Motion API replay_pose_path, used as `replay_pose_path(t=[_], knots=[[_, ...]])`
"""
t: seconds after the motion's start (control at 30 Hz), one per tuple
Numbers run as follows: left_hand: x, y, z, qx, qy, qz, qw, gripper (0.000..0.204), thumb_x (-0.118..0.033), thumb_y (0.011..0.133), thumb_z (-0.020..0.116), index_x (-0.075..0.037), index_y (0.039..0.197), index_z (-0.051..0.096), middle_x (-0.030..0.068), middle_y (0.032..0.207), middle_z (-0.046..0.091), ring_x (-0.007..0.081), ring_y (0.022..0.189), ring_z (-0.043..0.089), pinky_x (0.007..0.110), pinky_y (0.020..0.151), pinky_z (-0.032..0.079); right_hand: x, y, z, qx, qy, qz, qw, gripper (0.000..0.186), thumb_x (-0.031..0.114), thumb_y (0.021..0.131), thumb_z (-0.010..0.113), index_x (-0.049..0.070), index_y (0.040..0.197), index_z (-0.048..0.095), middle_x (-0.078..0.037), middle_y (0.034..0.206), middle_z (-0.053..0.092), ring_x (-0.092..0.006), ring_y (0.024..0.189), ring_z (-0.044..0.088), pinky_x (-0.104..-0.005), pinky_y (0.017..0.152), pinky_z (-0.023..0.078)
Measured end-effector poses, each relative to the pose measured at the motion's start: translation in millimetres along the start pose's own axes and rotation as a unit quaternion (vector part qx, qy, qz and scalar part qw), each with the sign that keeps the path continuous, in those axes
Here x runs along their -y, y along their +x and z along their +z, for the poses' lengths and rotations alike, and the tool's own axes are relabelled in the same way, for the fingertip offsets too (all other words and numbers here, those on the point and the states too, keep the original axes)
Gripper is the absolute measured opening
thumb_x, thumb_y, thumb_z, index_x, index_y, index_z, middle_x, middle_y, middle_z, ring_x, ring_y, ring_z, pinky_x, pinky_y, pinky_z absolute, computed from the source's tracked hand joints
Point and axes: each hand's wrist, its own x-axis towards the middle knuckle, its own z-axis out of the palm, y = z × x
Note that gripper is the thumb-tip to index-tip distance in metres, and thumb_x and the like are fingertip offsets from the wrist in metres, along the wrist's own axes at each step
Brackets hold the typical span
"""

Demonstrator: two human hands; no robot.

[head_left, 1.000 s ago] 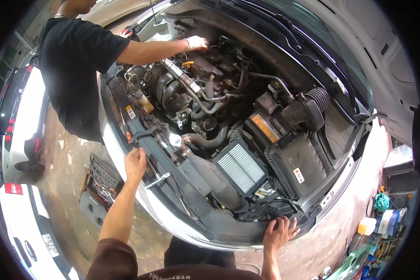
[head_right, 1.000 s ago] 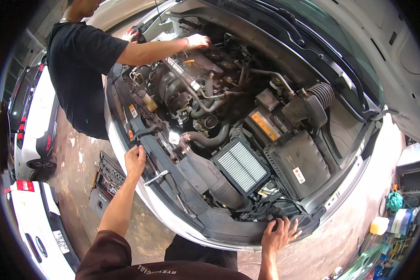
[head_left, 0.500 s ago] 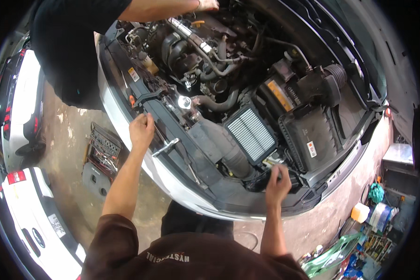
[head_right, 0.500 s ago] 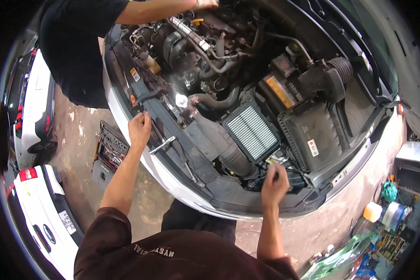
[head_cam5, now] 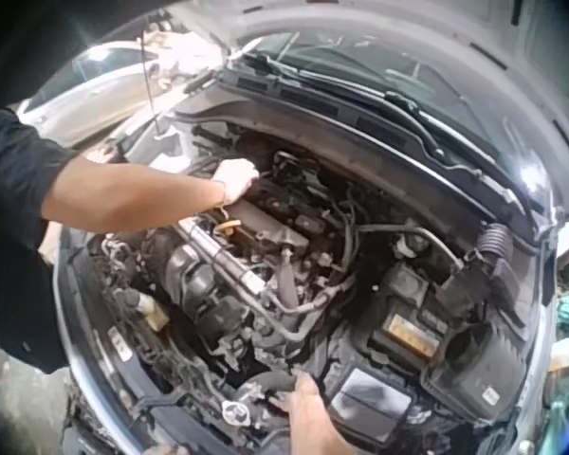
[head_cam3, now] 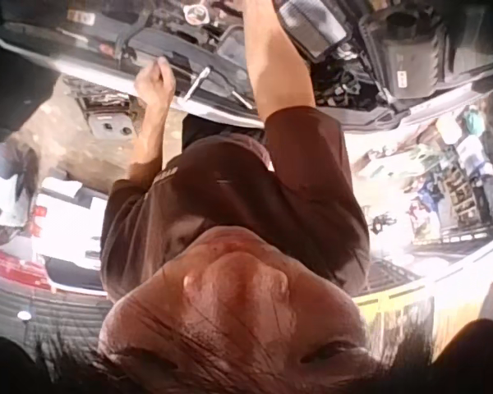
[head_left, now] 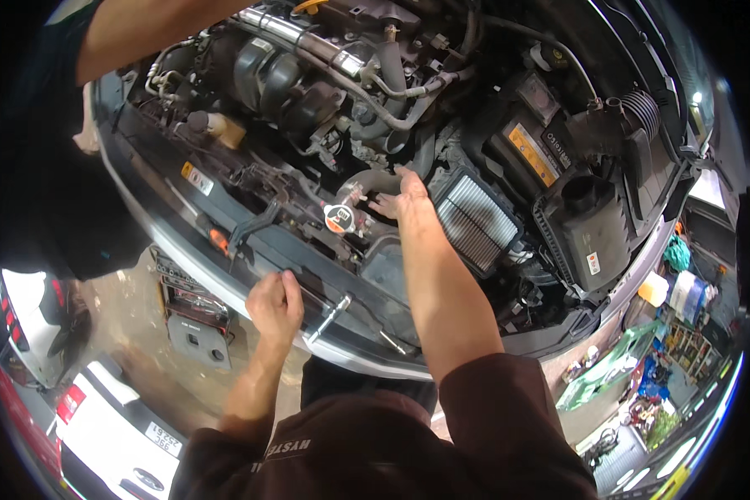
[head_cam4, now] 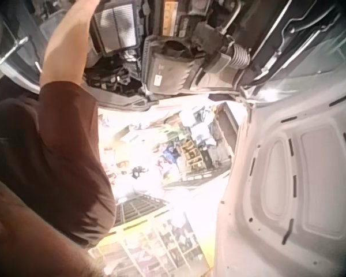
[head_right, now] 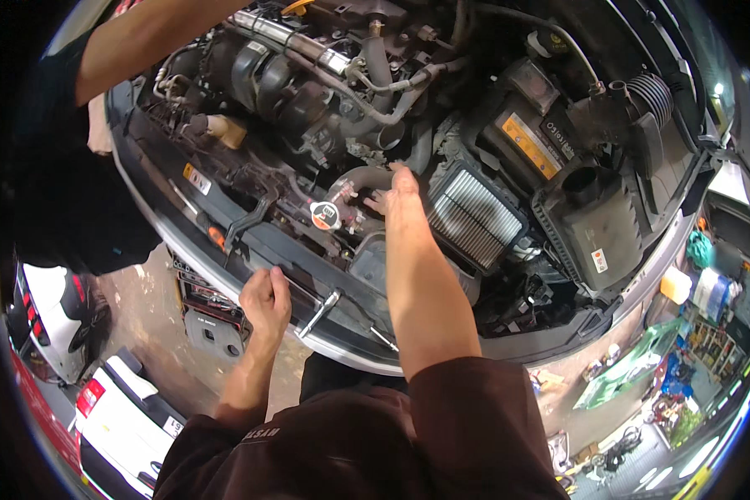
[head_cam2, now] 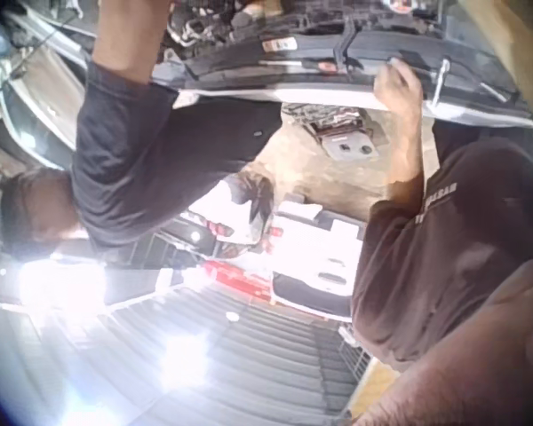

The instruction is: The person works on a car engine by using tools from a toolbox to remove and replace components under the hood. The person uses a screwdriver to loosen screws, handles a large engine cover, and removes the air filter housing.

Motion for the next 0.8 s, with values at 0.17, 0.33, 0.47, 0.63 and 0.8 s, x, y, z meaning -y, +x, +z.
replay_pose_path(t=[0.17,0.33,0.47,0.63,0.8], knots=[[-4.7,10.0,-3.2,0.031,-0.013,0.041,0.999,0.040,-0.003,0.091,0.070,-0.004,0.058,0.048,0.0106,0.064,0.052,0.0315,0.053,0.051,0.043,0.054,0.039,5.9,48.4,0.5,-0.056,0.049,-0.002,0.997,0.057,0.026,0.096,0.073,0.005,0.146,0.054,-0.021,0.152,0.051,-0.0379,0.141,0.049,-0.0576,0.117,0.042],[-1.1,16.9,-6.5,0.058,-0.021,0.046,0.997,0.035,-0.001,0.090,0.069,-0.004,0.059,0.051,0.0091,0.067,0.056,0.0303,0.054,0.053,0.042,0.054,0.039,-2.2,38.7,12.7,-0.104,0.028,0.000,0.994,0.044,0.018,0.090,0.079,0.005,0.130,0.064,-0.015,0.135,0.060,-0.0330,0.119,0.062,-0.0565,0.107,0.050],[0.4,17.7,-8.0,0.084,0.003,0.043,0.996,0.033,0.000,0.089,0.068,-0.005,0.060,0.053,0.0086,0.068,0.059,0.0292,0.056,0.054,0.041,0.055,0.039,-5.2,23.6,7.7,-0.044,0.083,-0.019,0.995,0.023,0.008,0.094,0.073,0.001,0.114,0.064,-0.015,0.116,0.066,-0.0347,0.111,0.066,-0.0569,0.107,0.050],[-4.8,22.6,-4.2,0.099,0.006,0.043,0.994,0.031,0.001,0.090,0.066,-0.005,0.062,0.053,0.0085,0.066,0.055,0.0295,0.056,0.053,0.043,0.056,0.039,-5.6,41.4,1.7,-0.077,0.068,-0.021,0.994,0.021,0.011,0.092,0.072,0.003,0.110,0.063,-0.016,0.107,0.067,-0.0351,0.102,0.068,-0.0582,0.103,0.051],[-5.2,21.1,-2.8,0.106,0.020,0.025,0.994,0.034,0.001,0.092,0.064,-0.004,0.061,0.052,0.0090,0.063,0.050,0.0307,0.056,0.051,0.044,0.056,0.036,-12.6,27.7,6.8,-0.093,0.051,0.004,0.994,0.047,0.023,0.082,0.083,0.001,0.119,0.063,-0.015,0.115,0.064,-0.0342,0.095,0.066,-0.0575,0.089,0.056]])
